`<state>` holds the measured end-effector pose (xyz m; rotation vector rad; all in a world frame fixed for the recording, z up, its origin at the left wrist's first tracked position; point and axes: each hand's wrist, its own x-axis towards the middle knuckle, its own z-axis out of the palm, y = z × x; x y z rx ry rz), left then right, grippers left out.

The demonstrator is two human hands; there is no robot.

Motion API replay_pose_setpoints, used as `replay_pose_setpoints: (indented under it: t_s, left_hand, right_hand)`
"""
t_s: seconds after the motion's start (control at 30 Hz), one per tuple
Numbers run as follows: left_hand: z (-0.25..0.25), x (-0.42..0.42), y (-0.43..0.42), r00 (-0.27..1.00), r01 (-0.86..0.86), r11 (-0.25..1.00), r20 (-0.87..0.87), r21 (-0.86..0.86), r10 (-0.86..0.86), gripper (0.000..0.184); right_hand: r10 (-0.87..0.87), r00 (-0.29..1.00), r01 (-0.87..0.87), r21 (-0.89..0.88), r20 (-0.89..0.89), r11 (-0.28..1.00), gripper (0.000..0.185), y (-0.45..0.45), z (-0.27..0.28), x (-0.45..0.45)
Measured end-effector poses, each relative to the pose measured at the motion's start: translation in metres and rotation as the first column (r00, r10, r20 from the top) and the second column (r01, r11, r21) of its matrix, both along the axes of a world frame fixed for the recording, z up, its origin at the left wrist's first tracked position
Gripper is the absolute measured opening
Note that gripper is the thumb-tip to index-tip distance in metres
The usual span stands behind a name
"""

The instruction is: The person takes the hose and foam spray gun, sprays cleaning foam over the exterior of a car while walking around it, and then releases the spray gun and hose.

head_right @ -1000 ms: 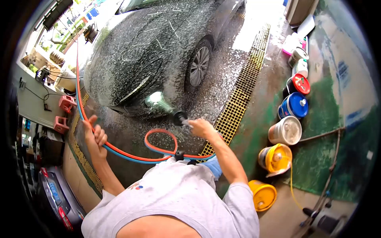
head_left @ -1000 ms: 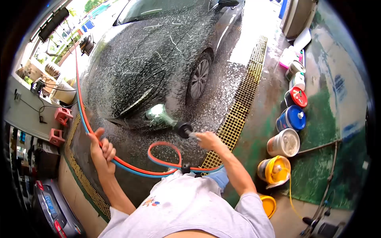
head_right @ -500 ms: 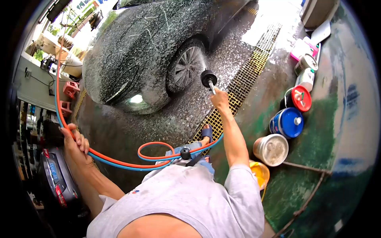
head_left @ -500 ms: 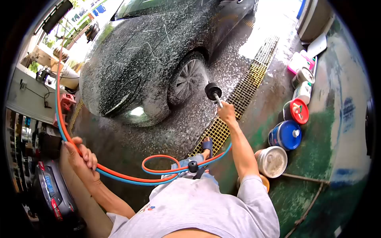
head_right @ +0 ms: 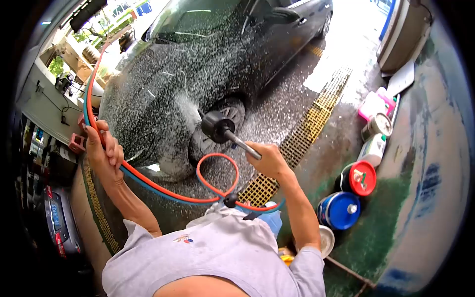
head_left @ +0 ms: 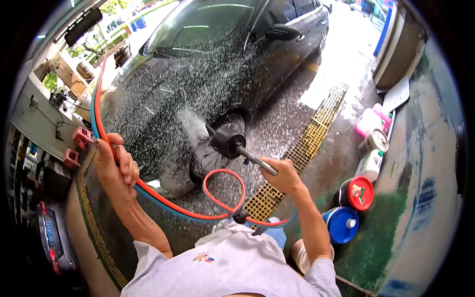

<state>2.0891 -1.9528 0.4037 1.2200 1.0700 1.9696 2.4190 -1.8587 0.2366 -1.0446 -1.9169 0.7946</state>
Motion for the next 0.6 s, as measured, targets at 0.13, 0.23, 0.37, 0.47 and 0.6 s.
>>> replay_pose_setpoints:
  t_s: [0.13,0.23,0.37,0.47,0.6]
  left_hand:
    - [0.006,0.043,0.027,0.999,-0.029,0.997,0.047,0.069,0.026,0.048]
    - [0.000,0.073,0.050,0.995,-0.061,0.990,0.091,0.131,0.050,0.045]
    - [0.019,0.143,0.094,0.982,-0.125,0.977,0.159,0.171,0.098,0.042]
    - [0.030,0.185,0.147,0.965,-0.184,0.964,0.220,0.191,0.141,0.042]
    - [0.015,0.222,0.201,0.961,-0.152,0.976,0.255,0.156,0.109,0.044]
  right_hand:
    - [-0.093,0.994,0.101,0.134,-0.065,0.986,0.025,0.090,0.095,0.047]
    - [-0.128,0.980,0.154,0.181,-0.150,0.971,0.024,0.173,0.162,0.094]
    - [-0.206,0.976,0.216,0.159,-0.074,0.963,0.024,0.270,0.231,0.155]
    - [-0.274,0.962,0.264,0.280,-0.003,0.923,0.026,0.357,0.293,0.201]
    - [-0.315,0.949,0.299,0.322,-0.005,0.898,0.025,0.430,0.316,0.235]
